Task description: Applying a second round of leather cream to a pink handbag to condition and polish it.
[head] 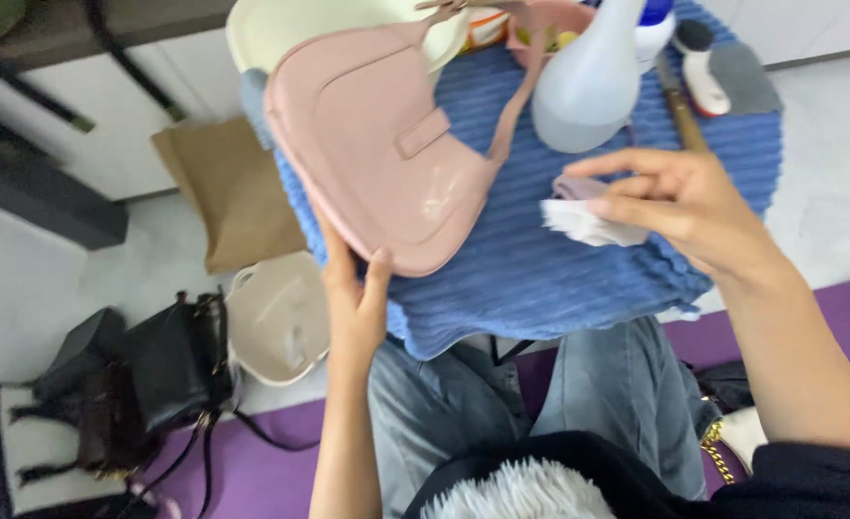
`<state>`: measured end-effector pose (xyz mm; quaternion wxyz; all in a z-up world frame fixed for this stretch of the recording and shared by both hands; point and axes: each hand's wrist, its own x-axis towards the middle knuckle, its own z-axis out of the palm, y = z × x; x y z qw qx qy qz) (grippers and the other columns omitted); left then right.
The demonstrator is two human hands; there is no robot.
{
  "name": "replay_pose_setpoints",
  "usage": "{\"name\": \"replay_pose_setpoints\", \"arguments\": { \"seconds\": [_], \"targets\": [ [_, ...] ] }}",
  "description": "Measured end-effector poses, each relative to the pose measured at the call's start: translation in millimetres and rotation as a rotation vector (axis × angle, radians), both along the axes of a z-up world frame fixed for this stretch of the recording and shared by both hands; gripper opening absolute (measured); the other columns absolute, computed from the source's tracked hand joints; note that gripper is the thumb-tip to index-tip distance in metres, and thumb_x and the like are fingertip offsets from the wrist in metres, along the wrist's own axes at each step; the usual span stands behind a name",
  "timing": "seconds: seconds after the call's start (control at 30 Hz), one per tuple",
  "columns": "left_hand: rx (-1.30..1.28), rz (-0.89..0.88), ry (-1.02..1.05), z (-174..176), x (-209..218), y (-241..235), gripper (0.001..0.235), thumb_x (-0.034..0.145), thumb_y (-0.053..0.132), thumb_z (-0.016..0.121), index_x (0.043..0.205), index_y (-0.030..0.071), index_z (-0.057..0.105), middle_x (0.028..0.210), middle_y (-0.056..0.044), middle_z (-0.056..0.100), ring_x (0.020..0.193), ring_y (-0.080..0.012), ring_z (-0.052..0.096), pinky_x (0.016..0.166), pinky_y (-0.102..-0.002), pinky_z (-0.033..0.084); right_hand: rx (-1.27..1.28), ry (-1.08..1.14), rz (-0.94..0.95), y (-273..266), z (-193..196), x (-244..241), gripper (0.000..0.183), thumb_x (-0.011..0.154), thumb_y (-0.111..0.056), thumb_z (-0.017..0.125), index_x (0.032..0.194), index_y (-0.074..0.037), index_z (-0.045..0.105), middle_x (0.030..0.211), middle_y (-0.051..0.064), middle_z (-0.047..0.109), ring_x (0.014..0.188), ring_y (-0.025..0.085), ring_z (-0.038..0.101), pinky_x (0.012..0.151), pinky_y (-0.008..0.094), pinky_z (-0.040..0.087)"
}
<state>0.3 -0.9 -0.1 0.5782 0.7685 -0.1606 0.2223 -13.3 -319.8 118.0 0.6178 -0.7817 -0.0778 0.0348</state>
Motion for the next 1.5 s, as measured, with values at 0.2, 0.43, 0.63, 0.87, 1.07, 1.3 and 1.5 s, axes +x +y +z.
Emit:
{"name": "replay_pose_setpoints", "arguments": {
  "seconds": [0.2, 0.43, 0.63, 0.87, 1.07, 1.3, 1.5],
  "targets": [
    [0.016, 0.05, 0.031, 5.5, -2.4, -2.2, 0.079, 0.103, 0.04, 0.05, 0.164, 0.005, 0.014, 0.145, -0.016, 0.058, 0.114, -0.0209, 0.058, 0.096, -0.035, 0.046, -0.183, -0.312, -0.422, -100.4, -41.6, -1.6, 0.029, 0.098, 0.001, 0.074, 0.125, 0.001, 0.067, 0.115, 0.012, 0.07, 0.102, 0.013, 0.066, 0.093, 0.023, 0.057],
    [-0.026, 0.033, 0.041, 13.6, -4.6, -8.0, 0.077, 0.103, 0.037, 0.048, 0.164, 0.005, 0.014, 0.152, -0.017, 0.052, 0.125, -0.0224, 0.057, 0.102, -0.035, 0.046, -0.301, -0.291, -0.397, -94.6, -50.9, 24.6, 0.038, 0.101, 0.011, 0.065, 0.135, -0.005, 0.063, 0.117, 0.012, 0.071, 0.106, 0.019, 0.07, 0.097, 0.027, 0.061],
    [-0.014, 0.044, 0.018, 12.8, -2.7, -8.1, 0.073, 0.103, 0.034, 0.047, 0.163, 0.003, 0.018, 0.158, -0.017, 0.047, 0.137, -0.0254, 0.053, 0.111, -0.037, 0.044, -0.74, -0.859, -0.435, -62.1, -62.2, 31.6, 0.032, 0.102, 0.008, 0.076, 0.133, 0.002, 0.069, 0.116, 0.017, 0.073, 0.114, 0.033, 0.062, 0.11, 0.054, 0.042],
    [-0.039, -0.019, -0.052, 7.5, 0.4, -1.4, 0.077, 0.103, 0.013, 0.051, 0.165, -0.002, 0.008, 0.162, -0.032, 0.033, 0.145, -0.0428, 0.039, 0.115, -0.057, 0.038, -0.78, -0.809, -0.142, -12.9, -67.6, 30.9, 0.032, 0.093, -0.021, 0.077, 0.121, -0.006, 0.076, 0.115, 0.012, 0.073, 0.106, 0.029, 0.064, 0.086, 0.039, 0.04],
    [-0.072, -0.045, -0.065, -12.9, 8.6, 2.5, 0.081, 0.101, 0.012, 0.054, 0.165, 0.0, 0.006, 0.162, -0.03, 0.036, 0.146, -0.0399, 0.041, 0.117, -0.055, 0.038, -0.322, -0.502, -0.113, 7.4, -41.7, 31.6, 0.009, 0.097, -0.011, 0.068, 0.095, -0.011, 0.076, 0.091, 0.001, 0.068, 0.085, 0.017, 0.056, 0.072, 0.029, 0.041],
    [-0.014, -0.019, -0.032, 9.6, -2.2, -2.3, 0.082, 0.107, 0.045, 0.049, 0.165, 0.008, 0.005, 0.168, -0.017, 0.034, 0.154, -0.0282, 0.038, 0.123, -0.041, 0.033, -0.279, -0.515, 0.214, 76.0, 17.6, 67.5, 0.024, 0.111, -0.02, 0.055, 0.09, -0.009, 0.057, 0.076, -0.002, 0.052, 0.069, 0.007, 0.048, 0.066, 0.025, 0.038],
    [-0.032, -0.054, 0.01, 7.4, -2.7, 1.3, 0.083, 0.106, 0.039, 0.051, 0.165, 0.007, 0.002, 0.174, -0.014, 0.015, 0.16, -0.0243, 0.022, 0.129, -0.039, 0.022, -0.416, -1.36, 0.116, 166.4, 39.0, 119.6, 0.03, 0.097, 0.017, 0.062, 0.124, 0.005, 0.06, 0.11, 0.021, 0.051, 0.096, 0.036, 0.058, 0.088, 0.043, 0.047]
  ]
}}
